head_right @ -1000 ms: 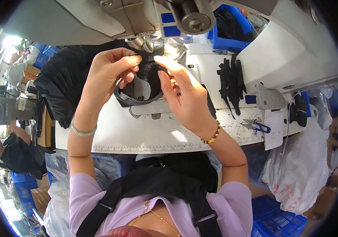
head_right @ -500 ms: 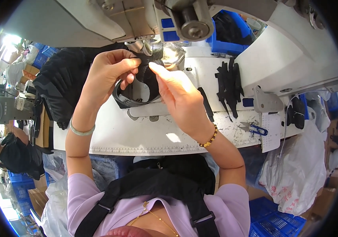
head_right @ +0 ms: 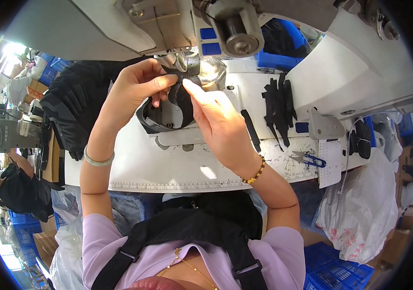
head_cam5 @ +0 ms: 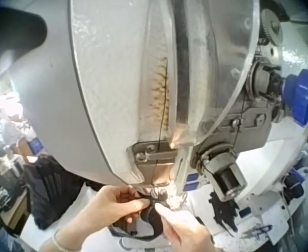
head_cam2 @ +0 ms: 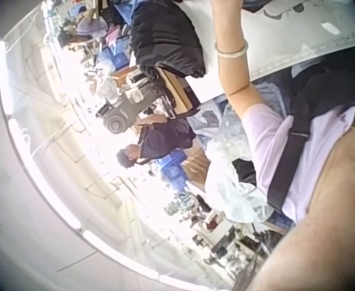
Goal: Stitching and assembling components of a shoe using a sewing machine.
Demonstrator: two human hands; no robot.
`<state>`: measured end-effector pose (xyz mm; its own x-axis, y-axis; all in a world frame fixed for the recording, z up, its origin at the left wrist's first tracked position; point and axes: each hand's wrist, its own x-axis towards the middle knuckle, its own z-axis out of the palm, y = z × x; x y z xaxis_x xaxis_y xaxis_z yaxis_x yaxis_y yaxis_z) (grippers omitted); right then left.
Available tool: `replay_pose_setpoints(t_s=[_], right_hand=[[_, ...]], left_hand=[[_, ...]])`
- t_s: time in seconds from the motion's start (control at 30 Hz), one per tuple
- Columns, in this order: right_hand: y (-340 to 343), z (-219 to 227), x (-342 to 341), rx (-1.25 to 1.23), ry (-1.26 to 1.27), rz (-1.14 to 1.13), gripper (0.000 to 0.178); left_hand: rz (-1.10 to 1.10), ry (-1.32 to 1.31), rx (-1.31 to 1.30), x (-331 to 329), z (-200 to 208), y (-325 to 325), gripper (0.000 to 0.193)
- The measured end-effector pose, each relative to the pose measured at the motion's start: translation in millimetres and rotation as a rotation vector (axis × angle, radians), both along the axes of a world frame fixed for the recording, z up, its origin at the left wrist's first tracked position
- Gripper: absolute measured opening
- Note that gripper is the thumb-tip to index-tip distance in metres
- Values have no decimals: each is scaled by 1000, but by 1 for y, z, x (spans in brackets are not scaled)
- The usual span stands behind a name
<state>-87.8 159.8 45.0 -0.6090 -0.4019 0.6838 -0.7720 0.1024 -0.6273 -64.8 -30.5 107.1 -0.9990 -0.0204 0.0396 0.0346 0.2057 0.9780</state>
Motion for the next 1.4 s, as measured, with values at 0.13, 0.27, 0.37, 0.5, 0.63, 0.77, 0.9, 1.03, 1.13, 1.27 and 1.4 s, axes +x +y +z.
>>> replay_pose_setpoints(t_s=[0.13,0.27,0.37,0.5,0.63,0.77,0.9,1.03,1.13,1.27,1.4], right_hand=[[0,1,0,-7,-5,4,38],[-2,1,1,-16,-17,5,37],[-2,2,1,-31,-41,17,38],[-1,5,1,-52,-96,29,39],[-1,7,-1,-27,-65,-28,37],[0,9,0,-4,-75,-37,33],[2,11,1,19,-112,-19,32],[1,13,1,24,-95,-22,33],[-1,7,-1,-7,-66,-30,33],[-3,0,-1,-122,-217,-18,21],[-4,7,1,-271,-463,71,19]], left_hand=[[-35,43,41,-4,-7,-1,19],[-42,47,192,-5,-7,3,19],[-46,-23,283,-7,-8,3,18],[4,-54,342,-8,-4,10,16],[48,-59,341,-8,-1,15,14],[39,-54,380,-7,-3,16,14],[45,-49,376,-7,-2,18,14],[28,-37,405,-6,-5,16,14],[59,-24,390,-7,-7,16,14],[75,-2,438,-8,-8,20,14],[96,4,490,-7,-10,20,13]])
